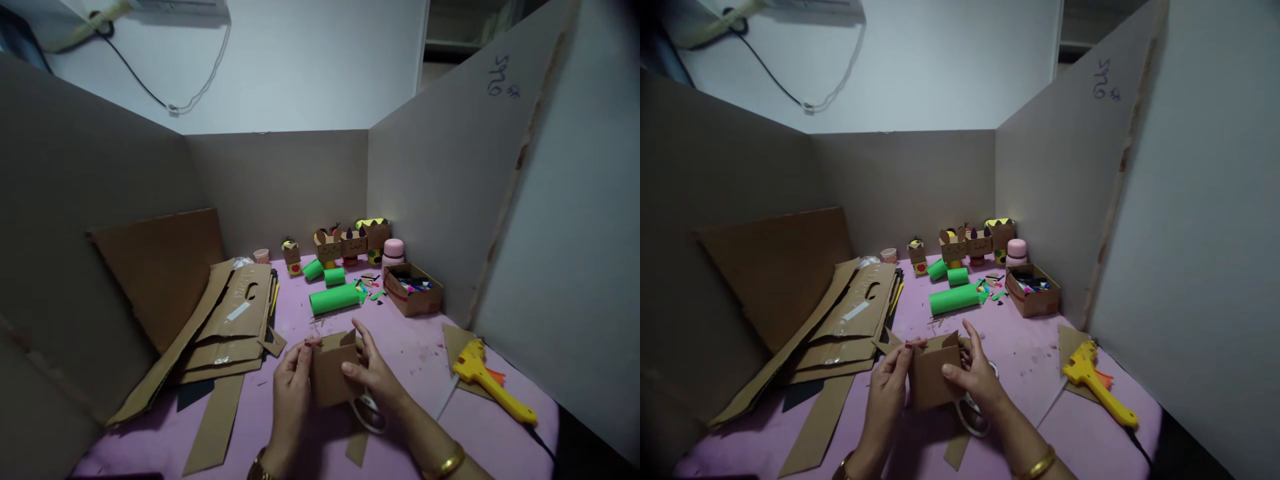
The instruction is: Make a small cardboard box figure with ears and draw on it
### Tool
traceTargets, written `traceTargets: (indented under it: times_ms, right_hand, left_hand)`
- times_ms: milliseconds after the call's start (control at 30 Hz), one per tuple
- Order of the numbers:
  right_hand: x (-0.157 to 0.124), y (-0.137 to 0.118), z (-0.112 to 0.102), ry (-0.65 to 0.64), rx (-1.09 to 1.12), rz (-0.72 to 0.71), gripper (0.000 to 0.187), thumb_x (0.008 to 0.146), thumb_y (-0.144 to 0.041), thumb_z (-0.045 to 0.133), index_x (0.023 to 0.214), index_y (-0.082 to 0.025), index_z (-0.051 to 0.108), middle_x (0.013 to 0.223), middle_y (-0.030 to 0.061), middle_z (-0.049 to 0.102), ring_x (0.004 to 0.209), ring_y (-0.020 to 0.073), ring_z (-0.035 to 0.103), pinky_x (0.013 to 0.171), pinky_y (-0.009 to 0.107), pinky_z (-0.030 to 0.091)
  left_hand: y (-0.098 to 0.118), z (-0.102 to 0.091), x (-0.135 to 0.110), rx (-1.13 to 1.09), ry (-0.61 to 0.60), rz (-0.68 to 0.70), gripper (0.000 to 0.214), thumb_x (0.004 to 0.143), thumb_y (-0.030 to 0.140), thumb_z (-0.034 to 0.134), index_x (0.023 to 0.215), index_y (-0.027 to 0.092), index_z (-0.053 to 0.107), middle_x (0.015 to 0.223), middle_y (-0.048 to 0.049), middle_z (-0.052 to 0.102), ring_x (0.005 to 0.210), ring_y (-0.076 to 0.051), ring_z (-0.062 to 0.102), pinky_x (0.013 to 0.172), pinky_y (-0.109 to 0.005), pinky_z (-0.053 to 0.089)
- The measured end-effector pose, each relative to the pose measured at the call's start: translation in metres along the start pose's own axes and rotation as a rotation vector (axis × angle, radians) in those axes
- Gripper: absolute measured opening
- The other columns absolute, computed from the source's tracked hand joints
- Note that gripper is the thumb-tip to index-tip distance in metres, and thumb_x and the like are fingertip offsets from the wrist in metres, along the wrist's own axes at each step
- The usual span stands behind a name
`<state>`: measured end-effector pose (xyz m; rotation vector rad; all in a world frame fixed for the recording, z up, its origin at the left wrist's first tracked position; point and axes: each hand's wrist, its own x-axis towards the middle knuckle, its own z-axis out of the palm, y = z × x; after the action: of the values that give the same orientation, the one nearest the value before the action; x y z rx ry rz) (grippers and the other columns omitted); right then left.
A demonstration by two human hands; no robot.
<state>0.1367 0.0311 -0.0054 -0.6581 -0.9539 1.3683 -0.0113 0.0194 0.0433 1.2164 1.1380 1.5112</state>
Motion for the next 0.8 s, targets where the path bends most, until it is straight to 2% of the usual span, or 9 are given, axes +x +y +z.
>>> traceTargets:
  times_ms: [133,267,400,567,700,800]
  right_hand:
    - [-0.001,0.0,0.0,-0.027,-0.027,-0.003,0.109,0.058,-0.039,0.086,0.146,-0.025,0.022,0.12,0.0112,0.064,0.108,0.0287,0.063,0.097,0.044,0.043]
    - [-0.004,-0.002,0.0,-0.075,-0.056,0.011,0.107,0.062,-0.039,0.084,0.147,-0.028,0.02,0.123,0.0111,0.063,0.112,0.0269,0.061,0.097,0.04,0.043]
    - [-0.005,-0.002,0.001,-0.066,-0.083,0.016,0.106,0.062,-0.039,0.084,0.147,-0.029,0.021,0.126,0.0099,0.062,0.113,0.0271,0.06,0.098,0.039,0.043]
    - [-0.004,0.0,0.002,-0.062,-0.094,0.036,0.111,0.062,-0.041,0.084,0.147,-0.027,0.013,0.126,0.0118,0.059,0.113,0.0288,0.06,0.097,0.042,0.043]
    - [-0.005,0.001,0.002,-0.054,-0.085,0.037,0.112,0.063,-0.04,0.083,0.147,-0.027,0.01,0.127,0.0121,0.058,0.114,0.0301,0.058,0.096,0.043,0.043]
    - [-0.006,0.001,0.001,-0.061,-0.087,0.027,0.111,0.065,-0.039,0.082,0.147,-0.027,0.009,0.126,0.0121,0.059,0.113,0.0296,0.059,0.096,0.043,0.043]
  left_hand:
    - [-0.009,0.002,-0.004,-0.032,0.071,-0.006,0.036,0.08,0.052,0.062,0.086,0.018,0.071,0.09,-0.0057,0.074,0.08,-0.024,0.066,0.062,-0.027,0.051]
    - [-0.011,0.002,-0.006,-0.037,0.081,-0.01,0.034,0.082,0.052,0.059,0.084,0.019,0.067,0.086,-0.0047,0.073,0.074,-0.022,0.066,0.055,-0.025,0.048]
    - [-0.014,0.002,-0.006,-0.056,0.077,-0.012,0.033,0.084,0.05,0.059,0.085,0.018,0.067,0.087,-0.0051,0.072,0.076,-0.021,0.066,0.057,-0.025,0.049]
    - [-0.02,0.0,-0.007,-0.112,0.058,-0.023,0.035,0.083,0.052,0.059,0.088,0.018,0.067,0.093,-0.0066,0.072,0.075,-0.021,0.067,0.056,-0.025,0.05]
    - [-0.021,-0.001,-0.007,-0.112,0.043,-0.037,0.037,0.082,0.052,0.058,0.09,0.018,0.068,0.095,-0.0083,0.072,0.083,-0.024,0.068,0.063,-0.029,0.053]
    - [-0.023,-0.001,-0.006,-0.092,0.058,-0.024,0.04,0.084,0.053,0.055,0.101,0.018,0.067,0.112,-0.0113,0.069,0.105,-0.027,0.063,0.084,-0.034,0.052]
